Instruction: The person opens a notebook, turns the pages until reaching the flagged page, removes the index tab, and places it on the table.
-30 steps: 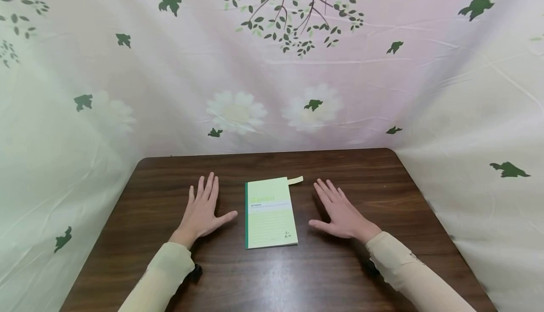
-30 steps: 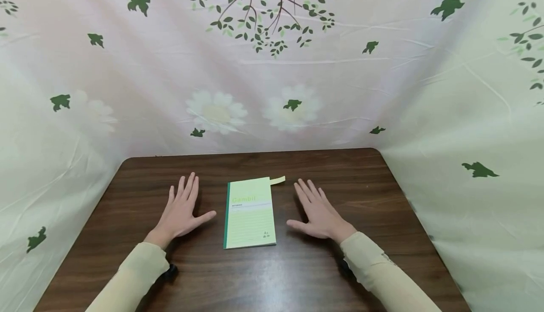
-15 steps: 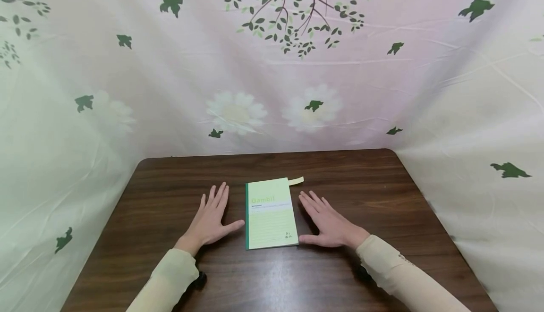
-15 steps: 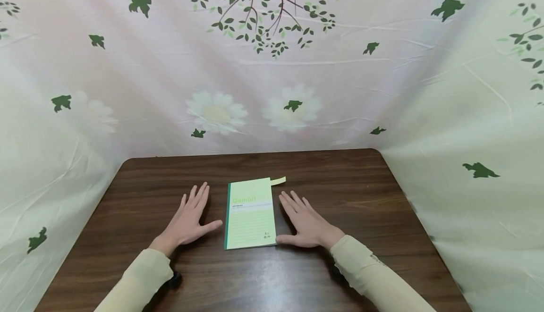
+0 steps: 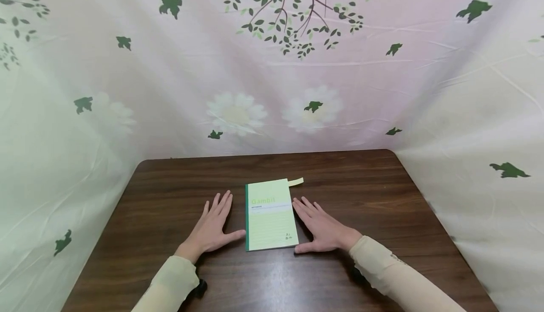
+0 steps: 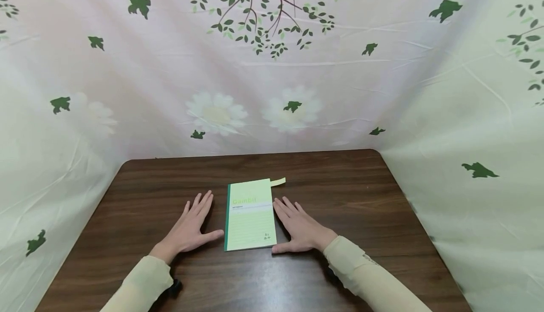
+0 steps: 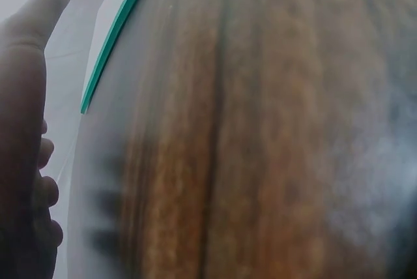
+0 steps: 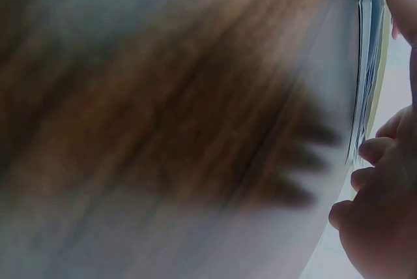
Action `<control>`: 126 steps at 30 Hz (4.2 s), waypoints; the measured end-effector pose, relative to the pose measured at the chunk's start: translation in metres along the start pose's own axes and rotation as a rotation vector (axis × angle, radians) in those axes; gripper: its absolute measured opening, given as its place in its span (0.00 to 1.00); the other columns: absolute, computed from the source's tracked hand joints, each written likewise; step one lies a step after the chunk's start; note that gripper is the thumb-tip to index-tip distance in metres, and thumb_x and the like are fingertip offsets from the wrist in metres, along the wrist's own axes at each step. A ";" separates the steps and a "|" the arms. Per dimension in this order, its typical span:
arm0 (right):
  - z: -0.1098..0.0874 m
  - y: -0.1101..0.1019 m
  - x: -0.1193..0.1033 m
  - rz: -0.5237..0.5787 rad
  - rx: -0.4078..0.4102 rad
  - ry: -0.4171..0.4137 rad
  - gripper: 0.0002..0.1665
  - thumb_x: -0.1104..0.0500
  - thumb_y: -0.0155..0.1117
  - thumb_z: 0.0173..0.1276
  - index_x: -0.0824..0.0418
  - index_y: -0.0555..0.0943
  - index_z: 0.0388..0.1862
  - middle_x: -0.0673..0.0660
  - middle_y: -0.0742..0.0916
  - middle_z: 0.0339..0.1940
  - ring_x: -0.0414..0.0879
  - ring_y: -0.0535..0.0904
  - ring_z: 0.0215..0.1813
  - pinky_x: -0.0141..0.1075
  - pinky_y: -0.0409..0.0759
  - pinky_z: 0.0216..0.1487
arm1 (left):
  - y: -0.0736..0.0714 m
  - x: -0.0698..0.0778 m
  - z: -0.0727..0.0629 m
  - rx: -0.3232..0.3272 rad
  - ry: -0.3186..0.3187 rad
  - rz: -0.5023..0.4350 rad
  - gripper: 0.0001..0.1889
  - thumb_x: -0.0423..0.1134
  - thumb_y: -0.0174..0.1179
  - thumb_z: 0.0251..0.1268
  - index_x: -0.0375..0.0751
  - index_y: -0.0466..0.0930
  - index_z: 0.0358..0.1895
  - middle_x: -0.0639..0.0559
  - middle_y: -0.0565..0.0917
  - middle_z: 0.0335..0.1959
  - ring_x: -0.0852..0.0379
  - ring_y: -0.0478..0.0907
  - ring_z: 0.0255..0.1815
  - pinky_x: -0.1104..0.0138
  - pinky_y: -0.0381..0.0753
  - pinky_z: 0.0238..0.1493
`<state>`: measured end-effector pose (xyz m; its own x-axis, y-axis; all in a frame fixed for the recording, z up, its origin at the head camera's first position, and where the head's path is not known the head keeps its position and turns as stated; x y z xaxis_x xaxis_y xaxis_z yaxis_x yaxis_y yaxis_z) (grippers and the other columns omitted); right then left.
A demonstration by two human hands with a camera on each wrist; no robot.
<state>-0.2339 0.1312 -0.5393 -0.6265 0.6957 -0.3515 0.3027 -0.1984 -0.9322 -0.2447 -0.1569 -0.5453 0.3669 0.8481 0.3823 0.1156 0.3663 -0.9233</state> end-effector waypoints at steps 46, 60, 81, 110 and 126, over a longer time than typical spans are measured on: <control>0.003 0.007 -0.001 -0.006 -0.021 0.003 0.71 0.22 0.60 0.68 0.64 0.42 0.88 0.61 0.49 0.89 0.58 0.41 0.89 0.62 0.48 0.83 | 0.023 0.022 0.005 -0.177 0.122 0.046 0.68 0.87 0.58 0.49 0.46 0.50 0.87 0.53 0.51 0.88 0.42 0.43 0.88 0.32 0.38 0.81; 0.004 -0.009 -0.012 0.020 0.083 -0.067 0.71 0.26 0.66 0.68 0.66 0.42 0.88 0.64 0.49 0.89 0.61 0.43 0.88 0.62 0.51 0.82 | 0.018 0.024 0.002 -0.169 0.137 0.014 0.66 0.84 0.59 0.52 0.45 0.49 0.87 0.52 0.50 0.88 0.42 0.41 0.88 0.32 0.37 0.81; 0.017 -0.027 -0.043 0.128 0.163 -0.124 0.79 0.32 0.76 0.63 0.64 0.31 0.87 0.58 0.40 0.90 0.45 0.35 0.89 0.55 0.49 0.85 | -0.011 0.023 0.000 -0.041 0.106 -0.004 0.60 0.77 0.60 0.62 0.44 0.49 0.87 0.54 0.47 0.88 0.43 0.41 0.88 0.33 0.42 0.81; 0.045 -0.037 -0.096 0.187 0.261 -0.362 0.82 0.41 0.84 0.57 0.71 0.36 0.86 0.66 0.47 0.89 0.56 0.43 0.89 0.51 0.51 0.85 | -0.023 -0.035 -0.034 -0.010 -0.055 -0.182 0.59 0.70 0.67 0.63 0.45 0.47 0.87 0.47 0.46 0.88 0.39 0.44 0.87 0.37 0.51 0.81; 0.054 -0.004 -0.110 0.026 0.083 -0.343 0.74 0.32 0.73 0.66 0.60 0.35 0.88 0.60 0.43 0.90 0.64 0.46 0.87 0.61 0.57 0.82 | -0.053 -0.042 -0.046 0.077 -0.070 -0.190 0.56 0.61 0.67 0.68 0.53 0.39 0.88 0.45 0.47 0.88 0.36 0.44 0.87 0.29 0.56 0.75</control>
<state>-0.2048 0.0185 -0.5019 -0.8284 0.4197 -0.3709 0.2715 -0.2782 -0.9213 -0.2242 -0.2294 -0.5144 0.2799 0.7848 0.5529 0.1044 0.5477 -0.8302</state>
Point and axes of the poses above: each hand's wrist, its own z-axis towards the middle knuckle, its own y-axis out of the palm, x = y × z, the point moved 9 cm from there along z, towards the middle knuckle
